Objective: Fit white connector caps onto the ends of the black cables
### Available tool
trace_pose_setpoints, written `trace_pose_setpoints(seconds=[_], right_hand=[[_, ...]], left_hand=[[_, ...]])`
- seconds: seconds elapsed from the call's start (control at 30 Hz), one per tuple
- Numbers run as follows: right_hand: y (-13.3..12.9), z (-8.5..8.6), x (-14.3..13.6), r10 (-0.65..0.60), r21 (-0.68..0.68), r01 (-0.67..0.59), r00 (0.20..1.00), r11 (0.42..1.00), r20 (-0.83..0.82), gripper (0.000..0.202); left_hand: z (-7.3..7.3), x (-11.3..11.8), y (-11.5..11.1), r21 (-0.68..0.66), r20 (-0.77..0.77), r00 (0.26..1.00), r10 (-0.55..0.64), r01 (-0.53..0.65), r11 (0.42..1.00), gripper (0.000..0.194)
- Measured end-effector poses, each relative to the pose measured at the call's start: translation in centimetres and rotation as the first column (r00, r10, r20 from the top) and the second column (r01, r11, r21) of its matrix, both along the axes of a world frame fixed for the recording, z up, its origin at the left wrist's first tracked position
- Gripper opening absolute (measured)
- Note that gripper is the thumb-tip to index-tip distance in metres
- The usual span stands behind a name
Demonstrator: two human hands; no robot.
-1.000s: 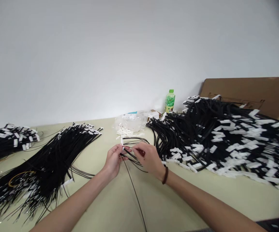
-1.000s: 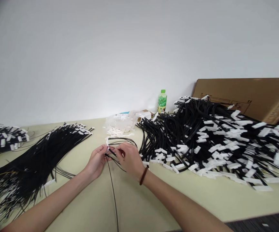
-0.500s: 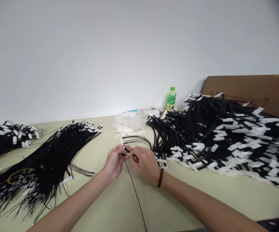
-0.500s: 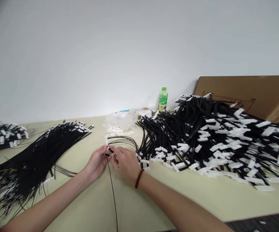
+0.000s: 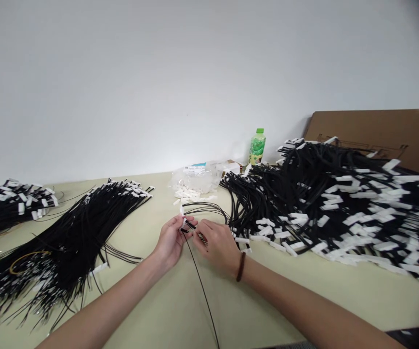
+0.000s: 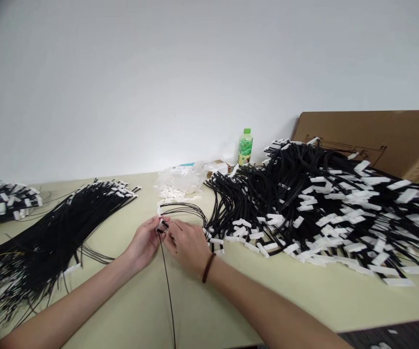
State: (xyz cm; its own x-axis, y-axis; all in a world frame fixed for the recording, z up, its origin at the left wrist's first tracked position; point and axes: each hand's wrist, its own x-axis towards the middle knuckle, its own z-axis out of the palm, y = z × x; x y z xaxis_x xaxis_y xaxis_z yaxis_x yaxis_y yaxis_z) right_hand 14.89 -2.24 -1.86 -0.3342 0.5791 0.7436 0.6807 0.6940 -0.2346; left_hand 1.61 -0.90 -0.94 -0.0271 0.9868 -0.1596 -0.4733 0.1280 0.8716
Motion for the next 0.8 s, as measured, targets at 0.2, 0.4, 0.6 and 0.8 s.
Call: trace_pose_setpoints(seconds=[0.2,0.4,0.6,0.8], right_hand=[[0.3,0.3,0.4,0.003,0.013,-0.001,0.995,1.0,-0.098,0.019],[0.6,0.6,1.0,-0.009,0.021,0.01,0.998,1.0,-0.058,0.02],[0.6,0.7,1.0,-0.027,0.03,0.028,0.999,0.999,-0.028,0.024],[0.7,0.8,1.1,-0.026,0.031,0.026,1.0,0.999,-0.018,0.025]], left_hand=[[-0.2,-0.1,-0.1,0.062,-0.027,0.999,-0.042,0.044,0.997,0.012],[-0.2,0.0,-0.3,0.087,-0.064,0.996,-0.062,0.068,0.994,0.018],[-0.1,0.0,-0.3,0.112,-0.083,0.994,-0.076,0.086,0.99,0.02],[-0.2,0.0,-0.3,0.136,-0.101,0.991,-0.087,0.1,0.986,0.018]])
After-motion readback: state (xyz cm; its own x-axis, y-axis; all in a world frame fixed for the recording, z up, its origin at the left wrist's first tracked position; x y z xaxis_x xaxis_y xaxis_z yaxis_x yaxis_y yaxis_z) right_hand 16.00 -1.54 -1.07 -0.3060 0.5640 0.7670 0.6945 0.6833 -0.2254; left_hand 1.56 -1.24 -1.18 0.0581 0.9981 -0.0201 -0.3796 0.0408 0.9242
